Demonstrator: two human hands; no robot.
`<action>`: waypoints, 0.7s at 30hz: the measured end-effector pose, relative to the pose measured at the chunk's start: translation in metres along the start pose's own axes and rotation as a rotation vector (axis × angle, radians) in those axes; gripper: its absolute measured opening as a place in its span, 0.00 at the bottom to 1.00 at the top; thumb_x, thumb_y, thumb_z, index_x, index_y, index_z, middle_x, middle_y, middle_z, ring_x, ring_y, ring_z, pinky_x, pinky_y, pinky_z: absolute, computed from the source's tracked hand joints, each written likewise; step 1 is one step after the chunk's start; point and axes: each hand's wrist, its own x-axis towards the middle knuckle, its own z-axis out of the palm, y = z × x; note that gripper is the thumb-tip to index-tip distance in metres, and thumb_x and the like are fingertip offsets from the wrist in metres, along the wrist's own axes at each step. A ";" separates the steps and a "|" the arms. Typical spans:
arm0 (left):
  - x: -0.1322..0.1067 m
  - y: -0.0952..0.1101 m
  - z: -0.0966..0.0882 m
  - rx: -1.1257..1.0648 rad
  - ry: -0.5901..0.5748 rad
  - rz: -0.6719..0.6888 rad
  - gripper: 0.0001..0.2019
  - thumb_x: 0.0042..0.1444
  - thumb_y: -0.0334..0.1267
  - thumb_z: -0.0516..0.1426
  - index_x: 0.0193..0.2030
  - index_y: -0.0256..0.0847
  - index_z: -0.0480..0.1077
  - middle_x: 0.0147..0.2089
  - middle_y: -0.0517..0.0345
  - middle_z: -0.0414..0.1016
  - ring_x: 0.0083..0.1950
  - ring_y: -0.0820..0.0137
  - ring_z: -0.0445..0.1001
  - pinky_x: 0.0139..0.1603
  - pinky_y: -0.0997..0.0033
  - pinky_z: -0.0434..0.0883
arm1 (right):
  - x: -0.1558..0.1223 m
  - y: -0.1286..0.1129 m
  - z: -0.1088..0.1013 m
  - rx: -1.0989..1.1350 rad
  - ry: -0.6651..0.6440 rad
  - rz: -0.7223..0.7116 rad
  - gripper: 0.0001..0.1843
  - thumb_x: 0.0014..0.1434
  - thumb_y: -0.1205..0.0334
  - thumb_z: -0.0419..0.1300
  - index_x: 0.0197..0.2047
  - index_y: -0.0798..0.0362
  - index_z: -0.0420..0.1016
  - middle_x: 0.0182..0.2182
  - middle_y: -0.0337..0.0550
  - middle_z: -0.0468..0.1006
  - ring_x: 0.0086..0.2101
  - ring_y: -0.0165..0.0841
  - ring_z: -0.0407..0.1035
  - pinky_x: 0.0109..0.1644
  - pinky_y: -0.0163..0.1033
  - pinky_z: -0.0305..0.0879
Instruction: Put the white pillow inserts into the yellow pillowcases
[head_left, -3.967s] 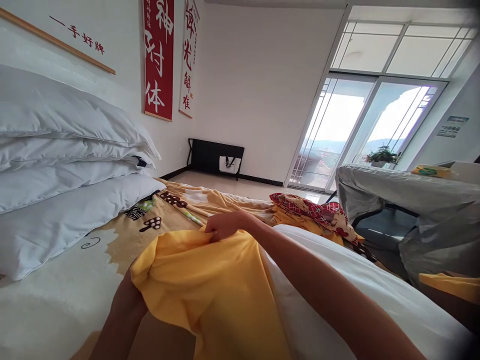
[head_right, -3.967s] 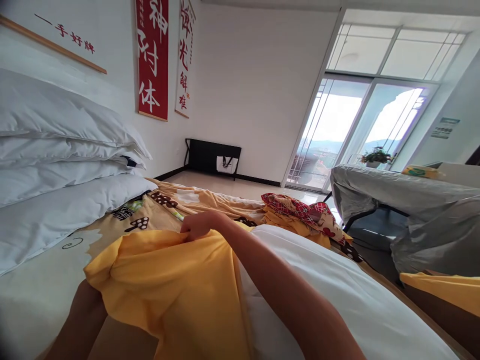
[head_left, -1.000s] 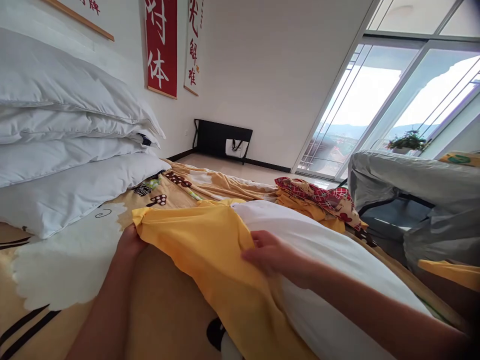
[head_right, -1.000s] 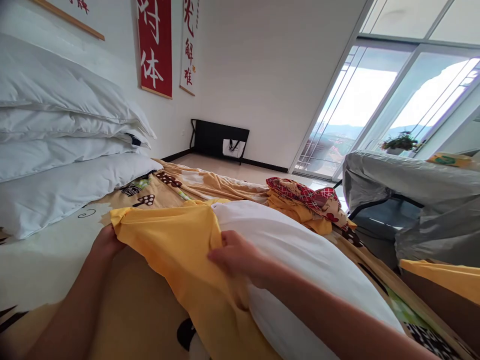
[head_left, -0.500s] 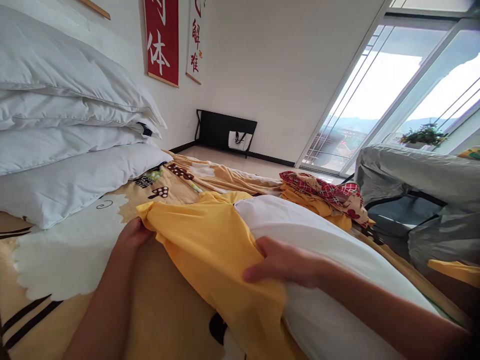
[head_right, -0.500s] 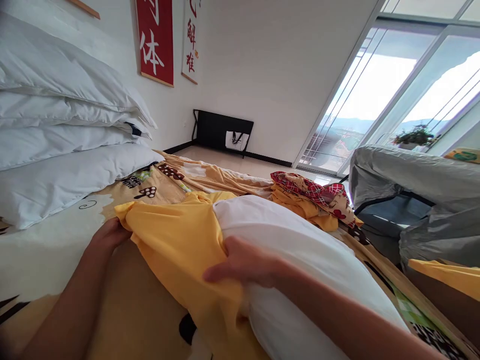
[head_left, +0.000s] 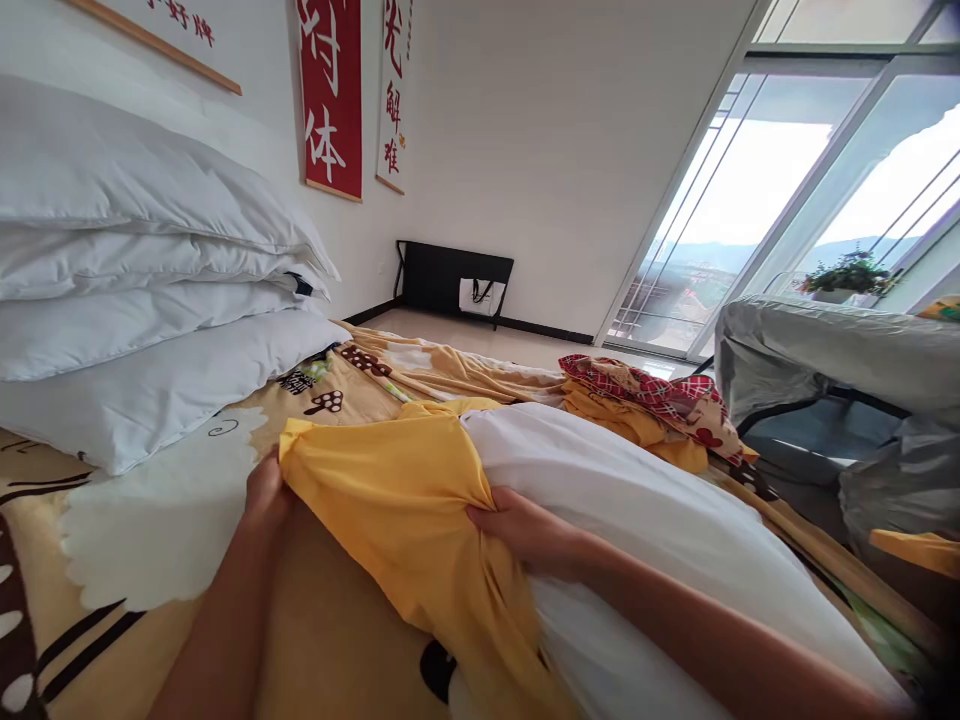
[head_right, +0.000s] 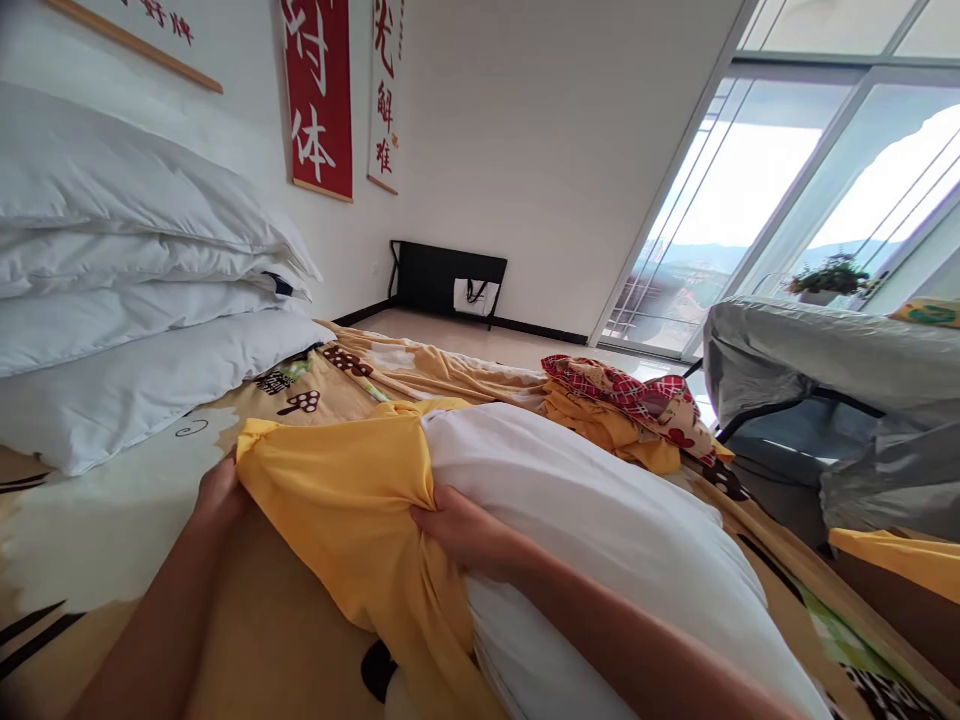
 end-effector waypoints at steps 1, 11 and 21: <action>-0.012 0.000 -0.006 -0.009 -0.004 -0.002 0.07 0.53 0.33 0.56 0.39 0.37 0.70 0.29 0.56 0.73 0.35 0.67 0.76 0.35 0.71 0.76 | 0.001 0.003 0.000 0.081 -0.016 0.007 0.22 0.48 0.45 0.63 0.39 0.54 0.73 0.36 0.44 0.79 0.40 0.39 0.73 0.47 0.43 0.67; -0.149 -0.107 -0.050 0.033 -0.437 -0.488 0.22 0.54 0.38 0.57 0.57 0.44 0.69 0.52 0.42 0.75 0.59 0.53 0.70 0.58 0.49 0.69 | 0.009 0.015 0.022 0.323 -0.154 0.003 0.32 0.42 0.42 0.70 0.45 0.55 0.75 0.40 0.47 0.80 0.42 0.41 0.74 0.53 0.46 0.66; -0.150 -0.119 -0.043 0.126 -0.270 -0.353 0.15 0.50 0.41 0.63 0.45 0.43 0.75 0.49 0.48 0.78 0.60 0.51 0.69 0.59 0.54 0.69 | 0.016 0.027 0.032 0.320 -0.261 -0.015 0.38 0.39 0.38 0.70 0.46 0.57 0.76 0.44 0.51 0.79 0.48 0.44 0.71 0.58 0.48 0.61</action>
